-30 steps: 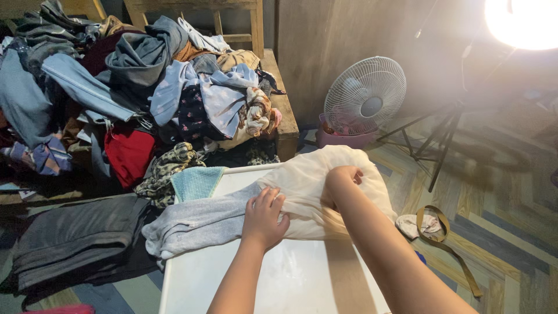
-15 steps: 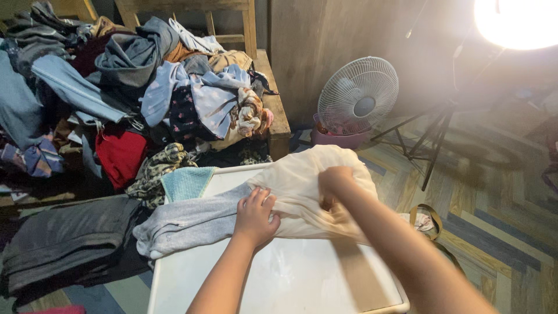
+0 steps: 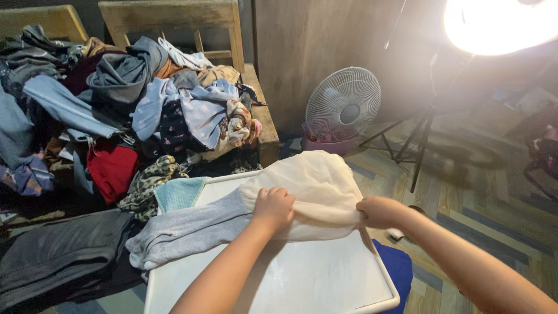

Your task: The person folds various items of clothing, including a dress and a shirt, by hand on a small white table and places them into a stack.

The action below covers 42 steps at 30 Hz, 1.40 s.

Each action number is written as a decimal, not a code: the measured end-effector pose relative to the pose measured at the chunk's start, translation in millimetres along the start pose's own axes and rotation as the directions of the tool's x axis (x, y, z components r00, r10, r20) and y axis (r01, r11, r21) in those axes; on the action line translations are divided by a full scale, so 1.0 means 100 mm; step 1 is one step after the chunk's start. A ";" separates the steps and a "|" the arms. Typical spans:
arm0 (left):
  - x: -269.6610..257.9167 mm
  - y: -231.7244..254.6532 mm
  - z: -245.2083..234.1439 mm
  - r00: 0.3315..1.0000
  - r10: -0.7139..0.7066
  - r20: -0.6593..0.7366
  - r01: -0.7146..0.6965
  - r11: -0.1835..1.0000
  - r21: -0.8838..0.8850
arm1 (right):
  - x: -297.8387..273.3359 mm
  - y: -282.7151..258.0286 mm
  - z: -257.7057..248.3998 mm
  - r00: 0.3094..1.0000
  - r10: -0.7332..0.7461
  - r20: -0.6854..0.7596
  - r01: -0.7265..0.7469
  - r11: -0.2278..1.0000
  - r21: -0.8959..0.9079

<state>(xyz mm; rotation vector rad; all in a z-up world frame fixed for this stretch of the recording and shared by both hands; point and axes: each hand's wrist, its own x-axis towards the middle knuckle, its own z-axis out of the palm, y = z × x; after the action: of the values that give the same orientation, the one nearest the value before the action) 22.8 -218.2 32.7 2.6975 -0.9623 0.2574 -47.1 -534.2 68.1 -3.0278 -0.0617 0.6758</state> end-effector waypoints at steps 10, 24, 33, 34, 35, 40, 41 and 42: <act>0.25 -0.04 -0.17 0.979 -0.173 0.105 0.187 0.970 -0.152 | 0.55 -0.05 -0.57 0.886 -0.208 -0.415 0.380 0.839 0.390; 0.23 0.02 -0.51 0.991 -0.096 -0.092 0.068 0.961 -0.269 | 0.05 -0.09 -0.92 0.822 -0.196 -0.535 0.401 0.866 0.299; -0.09 0.12 -0.25 0.995 -0.045 0.089 0.060 0.983 -0.173 | 0.20 0.27 -0.62 0.998 -0.064 0.002 0.064 0.991 0.122; -0.09 0.14 -0.28 0.996 -0.082 0.018 0.084 0.968 -0.238 | 0.26 0.33 -0.66 0.989 -0.060 -0.136 0.092 0.966 0.241; -0.05 0.13 -0.32 0.996 -0.085 0.021 0.087 0.967 -0.238 | 0.32 0.35 -0.68 0.962 -0.038 -0.269 0.135 0.926 0.353; 0.09 0.04 -0.41 0.948 -0.306 0.082 0.306 0.812 -0.497 | 0.37 0.04 -0.73 0.927 -0.049 -0.371 0.284 0.738 0.612; 0.07 0.02 -0.40 0.948 -0.308 0.080 0.306 0.813 -0.496 | 0.36 -0.07 -0.72 0.949 -0.073 -0.306 0.216 0.857 0.468; 0.04 0.01 -0.40 0.942 -0.328 0.073 0.317 0.798 -0.512 | 0.36 -0.18 -0.66 0.949 -0.075 -0.307 0.219 0.856 0.468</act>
<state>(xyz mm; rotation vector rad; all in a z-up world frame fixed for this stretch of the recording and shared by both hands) 22.8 -209.2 71.6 2.2878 -0.4539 -0.0465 13.1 -516.9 113.4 -2.5469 -0.0954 0.1981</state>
